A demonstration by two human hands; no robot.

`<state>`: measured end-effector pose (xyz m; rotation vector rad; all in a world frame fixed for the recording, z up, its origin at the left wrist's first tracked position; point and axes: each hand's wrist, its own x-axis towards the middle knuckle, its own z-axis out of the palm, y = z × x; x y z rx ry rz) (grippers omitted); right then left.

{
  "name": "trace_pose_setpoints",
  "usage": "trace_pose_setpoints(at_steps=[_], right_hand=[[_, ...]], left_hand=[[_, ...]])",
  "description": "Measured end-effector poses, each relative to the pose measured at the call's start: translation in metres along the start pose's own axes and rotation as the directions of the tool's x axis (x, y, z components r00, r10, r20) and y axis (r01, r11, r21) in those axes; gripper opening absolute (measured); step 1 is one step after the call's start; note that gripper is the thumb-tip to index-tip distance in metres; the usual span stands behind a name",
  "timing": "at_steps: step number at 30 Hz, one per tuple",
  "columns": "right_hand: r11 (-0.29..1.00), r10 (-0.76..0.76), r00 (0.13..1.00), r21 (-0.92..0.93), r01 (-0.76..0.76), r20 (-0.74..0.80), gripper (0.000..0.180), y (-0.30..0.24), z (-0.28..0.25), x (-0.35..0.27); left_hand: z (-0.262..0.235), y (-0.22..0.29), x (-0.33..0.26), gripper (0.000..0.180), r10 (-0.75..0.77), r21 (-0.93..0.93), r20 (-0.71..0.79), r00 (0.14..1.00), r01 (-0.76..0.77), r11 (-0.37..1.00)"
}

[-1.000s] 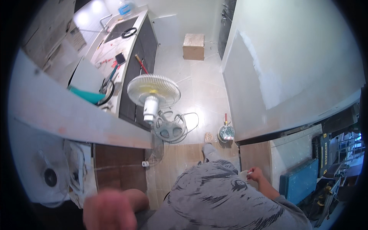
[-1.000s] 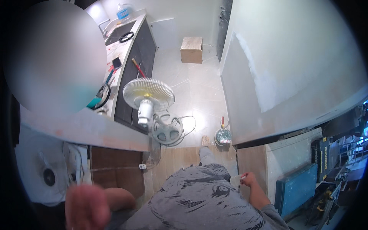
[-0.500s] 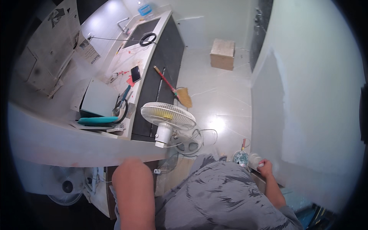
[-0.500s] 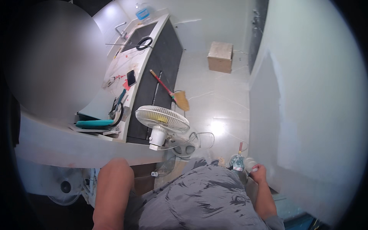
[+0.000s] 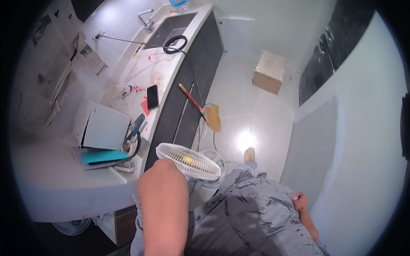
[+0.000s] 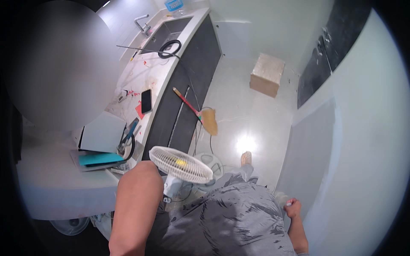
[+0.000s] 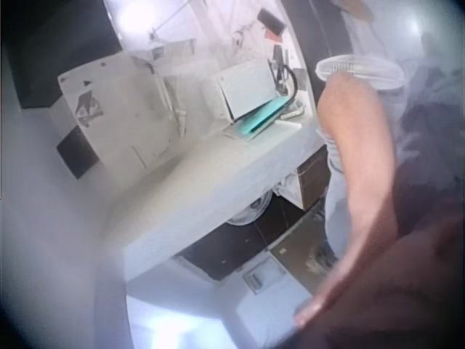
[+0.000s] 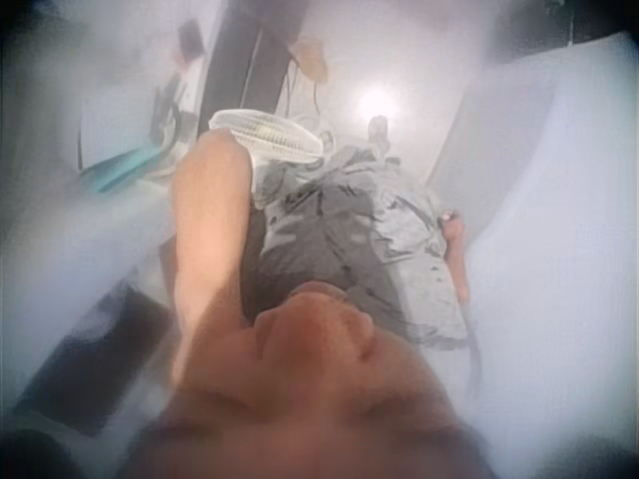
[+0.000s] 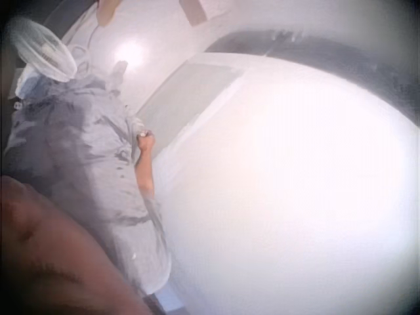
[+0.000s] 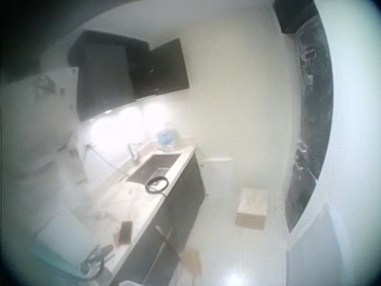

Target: The person walks through a cluttered room, picks up a paint roller, and applies white paint to a wall. They dip the roller into a paint bucket and continue painting the wall surface.

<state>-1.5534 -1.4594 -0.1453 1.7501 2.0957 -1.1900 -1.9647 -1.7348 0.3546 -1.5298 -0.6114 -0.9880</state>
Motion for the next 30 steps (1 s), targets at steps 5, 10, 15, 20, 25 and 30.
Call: trace_pose_setpoints(at_steps=[5, 10, 15, 20, 25, 30], right_hand=[[0.988, 0.142, 0.978, 0.047, -0.150, 0.154, 0.021, -0.112, -0.045, 0.054], [0.939, -0.059, 0.964, -0.313, 0.142, 0.259, 0.018, -0.198, -0.077, 0.171], [0.838, -0.223, 0.853, -0.354, 0.415, 0.472, 0.022, -0.371, -0.081, 0.318], [0.304, -0.615, 0.509, -0.415, 0.858, 0.602, 0.032, -0.602, -0.036, 0.373], [0.143, -0.721, 0.191, -0.127, 0.982, 0.666, 0.030, -0.858, -0.028, 0.274], [0.252, -0.719, 0.006, 0.252, 0.935, 0.695, 0.027, -1.026, -0.030, 0.197]], left_hand=[[0.018, -0.059, -0.034, 0.026, -0.081, 0.000, 0.124, 0.989, 0.082, 0.997], [0.016, -0.082, -0.066, 0.023, -0.216, 0.054, 0.226, 0.950, 0.209, 0.976], [0.015, -0.078, -0.081, 0.021, -0.387, 0.269, 0.316, 0.866, 0.309, 0.912], [0.027, -0.090, -0.104, 0.019, -0.520, 0.471, 0.334, 0.786, 0.339, 0.814], [0.044, -0.123, -0.133, 0.017, -0.600, 0.615, 0.319, 0.734, 0.321, 0.720], [0.060, -0.169, -0.164, 0.015, -0.659, 0.687, 0.303, 0.689, 0.321, 0.652]])
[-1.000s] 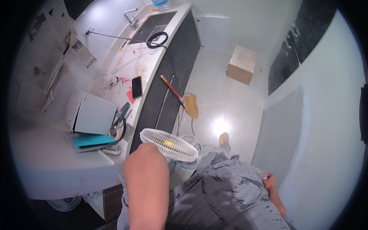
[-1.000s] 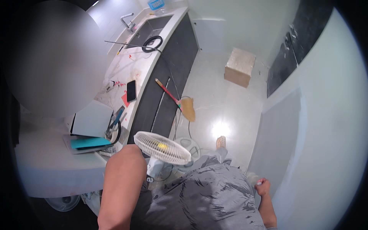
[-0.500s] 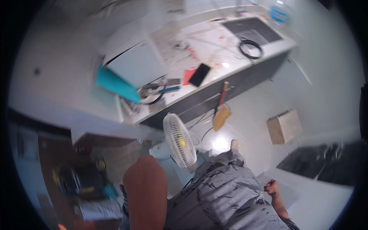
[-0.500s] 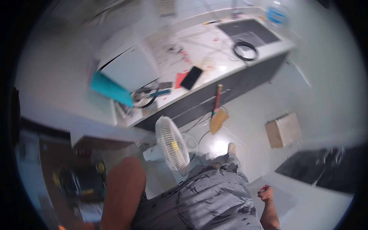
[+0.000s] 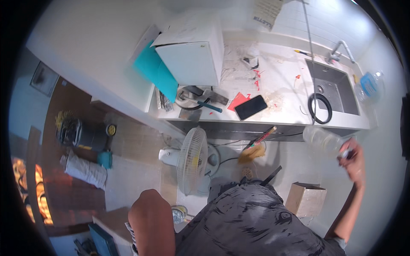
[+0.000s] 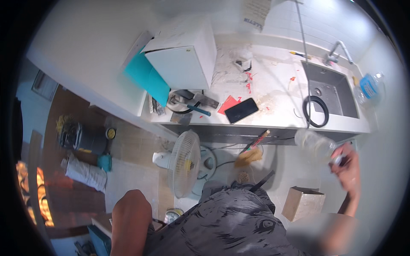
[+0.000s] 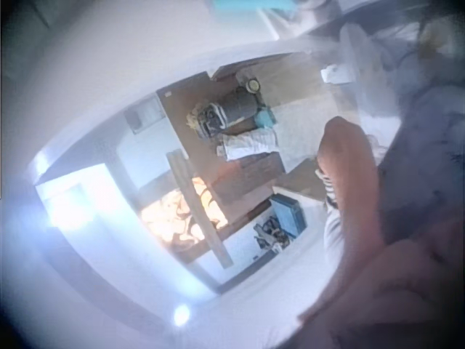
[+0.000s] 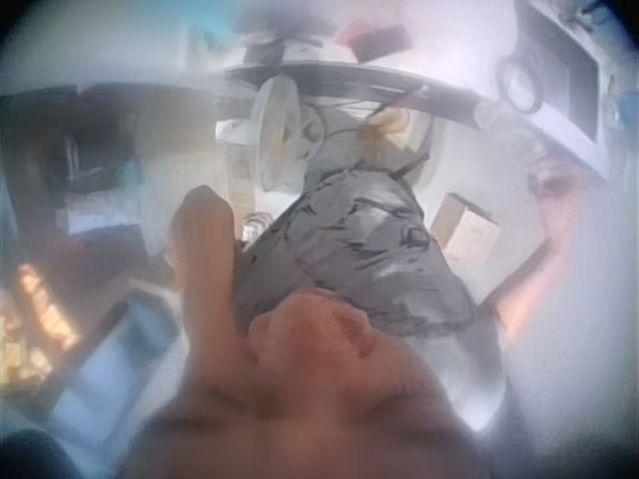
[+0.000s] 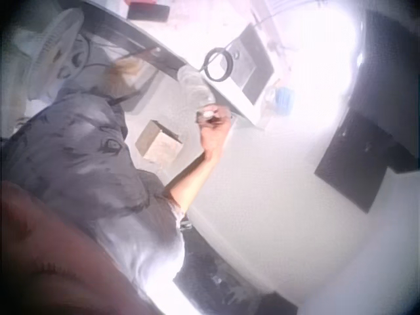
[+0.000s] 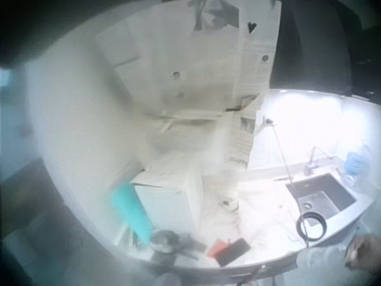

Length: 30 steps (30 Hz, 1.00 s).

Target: The person walks through a cluttered room, picks up a paint roller, and applies white paint to a wall. They dip the roller into a paint bucket and continue painting the wall surface.

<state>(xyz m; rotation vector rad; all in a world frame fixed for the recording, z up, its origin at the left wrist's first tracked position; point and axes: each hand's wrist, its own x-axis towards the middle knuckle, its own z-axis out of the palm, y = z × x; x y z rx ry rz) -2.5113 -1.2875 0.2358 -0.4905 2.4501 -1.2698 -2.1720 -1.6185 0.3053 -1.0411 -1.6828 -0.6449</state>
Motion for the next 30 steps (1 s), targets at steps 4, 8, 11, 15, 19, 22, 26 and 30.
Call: trace_pose_setpoints(at_steps=[4, 8, 11, 15, 19, 22, 26, 30], right_hand=[[0.970, -0.236, 0.971, -0.075, 0.233, -0.037, 0.019, -0.057, 0.009, 0.095], [0.957, -0.288, 0.957, -0.047, 0.287, -0.012, 0.021, -0.072, 0.054, 0.179], [0.951, -0.279, 0.960, -0.147, 0.272, -0.026, 0.021, -0.055, 0.083, 0.215], [0.931, -0.299, 0.954, -0.219, 0.292, 0.000, 0.023, -0.036, 0.114, 0.232], [0.908, -0.353, 0.928, -0.285, 0.308, -0.123, 0.030, -0.038, 0.132, 0.240], [0.831, -0.403, 0.908, -0.462, 0.310, -0.116, 0.043, -0.030, 0.127, 0.238], [0.848, -0.404, 0.906, -0.425, 0.317, -0.129, 0.064, -0.045, 0.137, 0.203], [0.943, -0.318, 0.936, -0.155, 0.296, -0.151, 0.071, -0.012, 0.129, 0.166]], left_hand=[[0.016, -0.014, 0.000, 0.014, -0.074, 0.058, 0.005, 0.997, 0.073, 0.996], [0.019, -0.013, -0.013, 0.014, -0.237, 0.167, 0.065, 0.969, 0.223, 0.960], [0.014, -0.020, -0.048, 0.014, -0.505, 0.292, 0.071, 0.860, 0.466, 0.835], [-0.015, -0.059, -0.144, 0.014, -0.858, 0.423, -0.398, 0.324, 0.895, 0.141], [-0.088, -0.109, -0.309, 0.011, -0.608, -0.003, -0.787, -0.102, 0.987, -0.161], [-0.123, -0.144, -0.358, 0.017, -0.558, 0.014, -0.823, -0.110, 0.977, -0.214], [-0.145, -0.193, -0.406, 0.033, -0.557, 0.115, -0.825, -0.093, 0.938, -0.326], [-0.154, -0.222, -0.428, 0.041, -0.517, 0.354, -0.853, 0.075, 0.810, -0.467]])
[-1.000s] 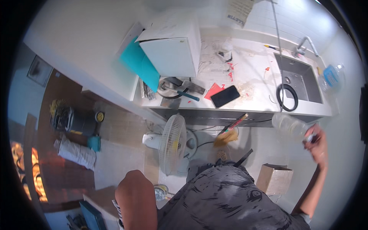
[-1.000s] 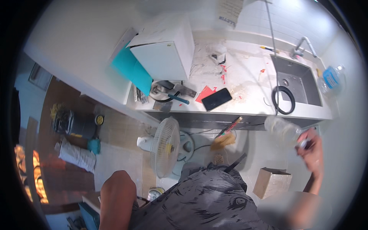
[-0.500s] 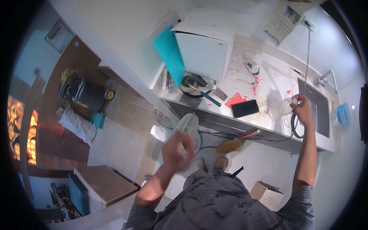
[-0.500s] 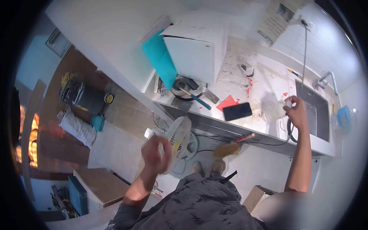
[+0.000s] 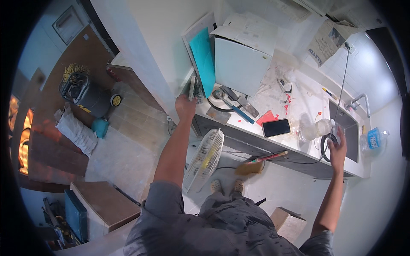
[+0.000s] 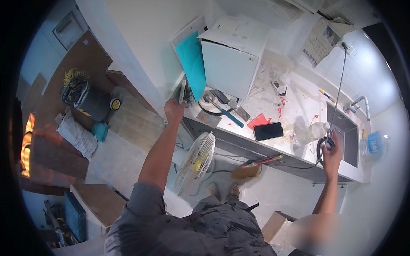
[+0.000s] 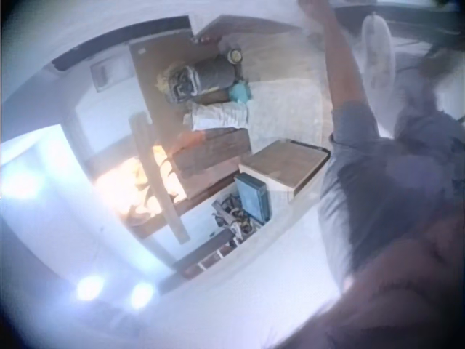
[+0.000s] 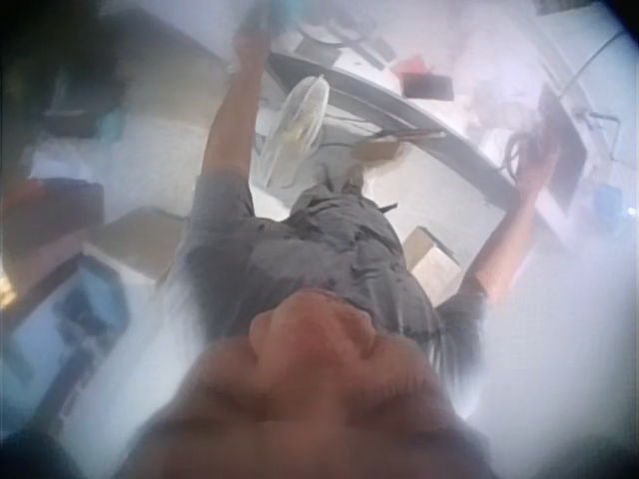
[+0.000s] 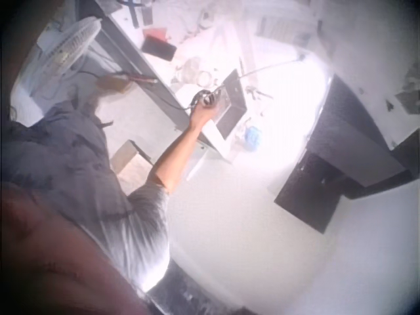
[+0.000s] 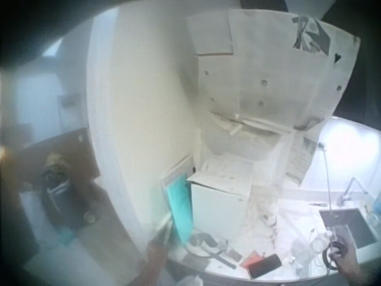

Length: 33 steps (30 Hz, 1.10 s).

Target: The person walks through a cluttered room, picks up a paint roller, and applies white paint to a wall. They dip the roller into a paint bucket and continue painting the wall surface.

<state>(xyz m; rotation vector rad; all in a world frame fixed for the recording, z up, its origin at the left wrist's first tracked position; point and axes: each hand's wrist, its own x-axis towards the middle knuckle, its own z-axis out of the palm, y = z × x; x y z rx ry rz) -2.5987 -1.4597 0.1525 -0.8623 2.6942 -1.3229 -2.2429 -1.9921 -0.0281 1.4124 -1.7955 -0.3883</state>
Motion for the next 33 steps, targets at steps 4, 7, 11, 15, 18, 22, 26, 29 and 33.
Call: trace_pose_setpoints(at_steps=[4, 7, 11, 15, 18, 22, 26, 29, 33], right_hand=[[0.993, 0.118, 0.991, -0.033, -0.116, 0.064, 0.068, 0.041, 0.009, -0.089], [0.993, 0.120, 0.976, -0.028, -0.117, 0.182, 0.065, 0.092, 0.041, -0.164], [0.950, 0.302, 0.877, -0.038, -0.311, 0.374, 0.065, 0.049, 0.089, -0.230], [0.982, 0.179, 0.832, -0.041, -0.185, 0.524, 0.060, 0.002, 0.113, -0.236], [0.996, 0.091, 0.827, -0.046, -0.078, 0.555, 0.056, -0.006, 0.123, -0.221], [0.995, 0.102, 0.829, -0.050, -0.089, 0.549, 0.052, -0.017, 0.126, -0.201], [0.996, 0.079, 0.840, -0.068, -0.050, 0.536, 0.050, 0.000, 0.121, -0.206], [0.980, 0.184, 0.836, -0.157, -0.119, 0.517, 0.049, 0.044, 0.107, -0.232], [0.911, 0.358, 0.840, -0.349, -0.219, 0.408, 0.051, 0.217, 0.063, -0.320]], left_hand=[[-0.007, 0.020, 0.004, 0.034, -0.076, 0.020, 0.128, 0.989, 0.074, 0.997], [0.014, -0.003, 0.006, 0.030, -0.060, 0.032, 0.126, 0.990, 0.057, 0.998], [0.010, -0.011, 0.012, 0.029, -0.005, 0.062, 0.112, 0.994, -0.002, 0.998], [0.001, -0.015, -0.003, 0.024, 0.024, -0.066, 0.073, 0.997, -0.019, 0.998], [0.000, -0.001, -0.015, 0.021, -0.201, -0.190, 0.069, 0.977, 0.210, 0.959], [-0.004, 0.001, -0.021, 0.018, -0.145, -0.110, 0.000, 0.989, 0.144, 0.983], [0.000, -0.009, -0.031, 0.019, -0.016, -0.041, -0.166, 0.986, 0.010, 0.999], [-0.002, -0.015, -0.039, 0.021, -0.117, -0.001, -0.065, 0.991, 0.117, 0.993], [0.000, -0.004, -0.040, 0.025, -0.337, -0.085, 0.107, 0.935, 0.346, 0.934]])
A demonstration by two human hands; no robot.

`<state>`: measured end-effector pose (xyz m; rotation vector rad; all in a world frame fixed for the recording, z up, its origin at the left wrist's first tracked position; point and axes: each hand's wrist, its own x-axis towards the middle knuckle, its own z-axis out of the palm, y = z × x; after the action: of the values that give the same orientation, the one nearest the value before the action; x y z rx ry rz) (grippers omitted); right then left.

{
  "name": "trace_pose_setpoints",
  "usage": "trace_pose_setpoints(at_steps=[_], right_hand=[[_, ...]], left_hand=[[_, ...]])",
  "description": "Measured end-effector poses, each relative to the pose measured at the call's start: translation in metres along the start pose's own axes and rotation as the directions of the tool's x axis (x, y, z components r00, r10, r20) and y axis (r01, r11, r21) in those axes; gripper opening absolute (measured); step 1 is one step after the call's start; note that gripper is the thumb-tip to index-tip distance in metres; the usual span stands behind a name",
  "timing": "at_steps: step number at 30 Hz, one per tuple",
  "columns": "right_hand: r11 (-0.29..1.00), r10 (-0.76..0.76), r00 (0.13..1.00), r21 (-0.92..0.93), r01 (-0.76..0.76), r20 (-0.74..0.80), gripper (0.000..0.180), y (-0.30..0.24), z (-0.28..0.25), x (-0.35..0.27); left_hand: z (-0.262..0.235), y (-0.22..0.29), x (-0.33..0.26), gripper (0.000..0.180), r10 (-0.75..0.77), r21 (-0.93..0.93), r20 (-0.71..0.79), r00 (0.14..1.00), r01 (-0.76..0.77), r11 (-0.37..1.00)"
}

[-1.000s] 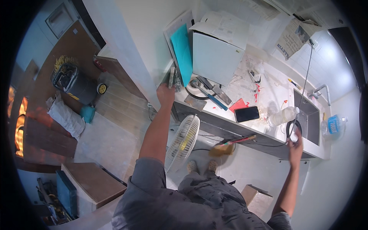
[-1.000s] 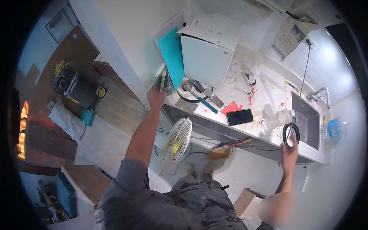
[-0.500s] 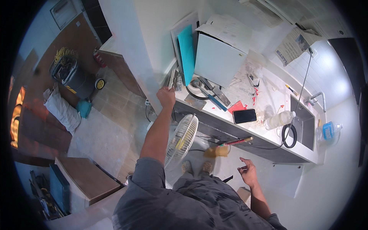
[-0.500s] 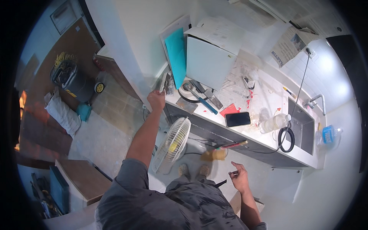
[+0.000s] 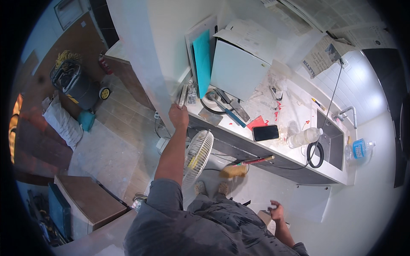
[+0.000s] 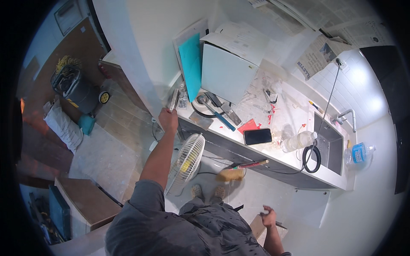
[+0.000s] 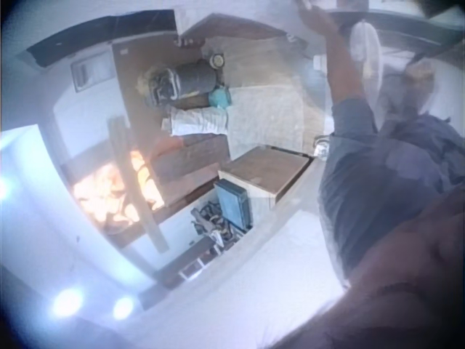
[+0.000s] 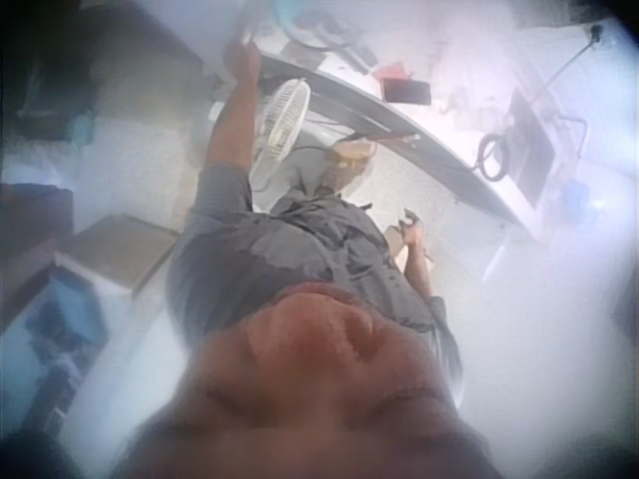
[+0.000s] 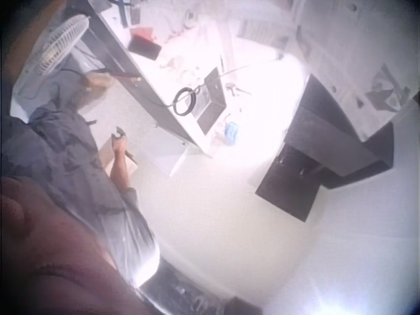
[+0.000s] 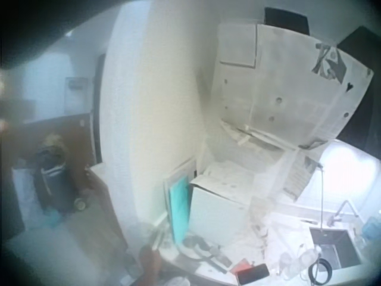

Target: The person walks through a cluttered room, picks up a paint roller, and applies white paint to a wall. They dip the roller into a paint bucket and continue painting the wall surface.

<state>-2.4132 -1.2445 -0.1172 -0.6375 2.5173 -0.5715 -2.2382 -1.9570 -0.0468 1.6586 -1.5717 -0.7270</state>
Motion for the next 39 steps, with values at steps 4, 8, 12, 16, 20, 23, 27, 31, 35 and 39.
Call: trace_pose_setpoints(at_steps=[4, 8, 12, 16, 20, 23, 27, 31, 35, 39], right_hand=[[0.640, 0.637, 0.730, 0.359, -0.680, 0.247, 0.050, 0.078, 0.004, -0.061], [0.727, 0.592, 0.751, 0.207, -0.654, 0.293, 0.049, 0.070, -0.007, -0.096], [0.731, 0.473, 0.837, 0.408, -0.547, 0.275, 0.045, 0.078, 0.009, -0.092], [0.813, 0.311, 0.930, 0.453, -0.367, 0.195, 0.043, 0.059, 0.010, -0.041], [0.888, 0.175, 0.973, 0.404, -0.221, 0.149, 0.045, -0.013, -0.010, 0.003], [0.856, 0.219, 0.962, 0.441, -0.269, 0.162, 0.046, -0.028, -0.018, 0.004], [0.893, 0.217, 0.945, 0.342, -0.294, 0.247, 0.046, -0.047, -0.024, 0.010], [0.913, 0.221, 0.927, 0.269, -0.306, 0.304, 0.046, -0.025, -0.004, 0.016], [0.969, 0.038, 0.964, 0.224, -0.099, 0.261, 0.047, -0.019, 0.013, 0.032], [0.972, -0.007, 0.969, 0.230, -0.052, 0.249, 0.045, -0.032, 0.021, 0.058]], left_hand=[[-0.001, -0.003, 0.015, 0.029, 0.119, -0.080, -0.009, 0.993, -0.119, 0.990], [0.004, 0.003, 0.008, 0.035, 0.134, -0.005, -0.079, 0.988, -0.134, 0.991], [0.011, 0.019, -0.017, 0.046, 0.177, 0.250, 0.153, 0.972, -0.211, 0.945], [0.036, 0.009, -0.008, 0.048, 0.231, 0.306, 0.136, 0.964, -0.262, 0.915], [0.041, 0.012, 0.001, 0.047, 0.094, 0.366, 0.171, 0.981, -0.152, 0.918], [0.031, 0.028, -0.007, 0.047, 0.086, 0.259, 0.132, 0.987, -0.118, 0.958], [-0.011, 0.048, -0.026, 0.052, 0.188, 0.152, -0.032, 0.982, -0.182, 0.972], [-0.077, 0.047, -0.055, 0.053, 0.322, 0.060, -0.013, 0.947, -0.321, 0.945], [-0.136, 0.048, -0.110, 0.047, 0.372, -0.393, 0.046, 0.927, -0.325, 0.860], [-0.172, 0.064, -0.155, 0.040, 0.192, -0.770, 0.230, 0.954, 0.058, 0.636]])
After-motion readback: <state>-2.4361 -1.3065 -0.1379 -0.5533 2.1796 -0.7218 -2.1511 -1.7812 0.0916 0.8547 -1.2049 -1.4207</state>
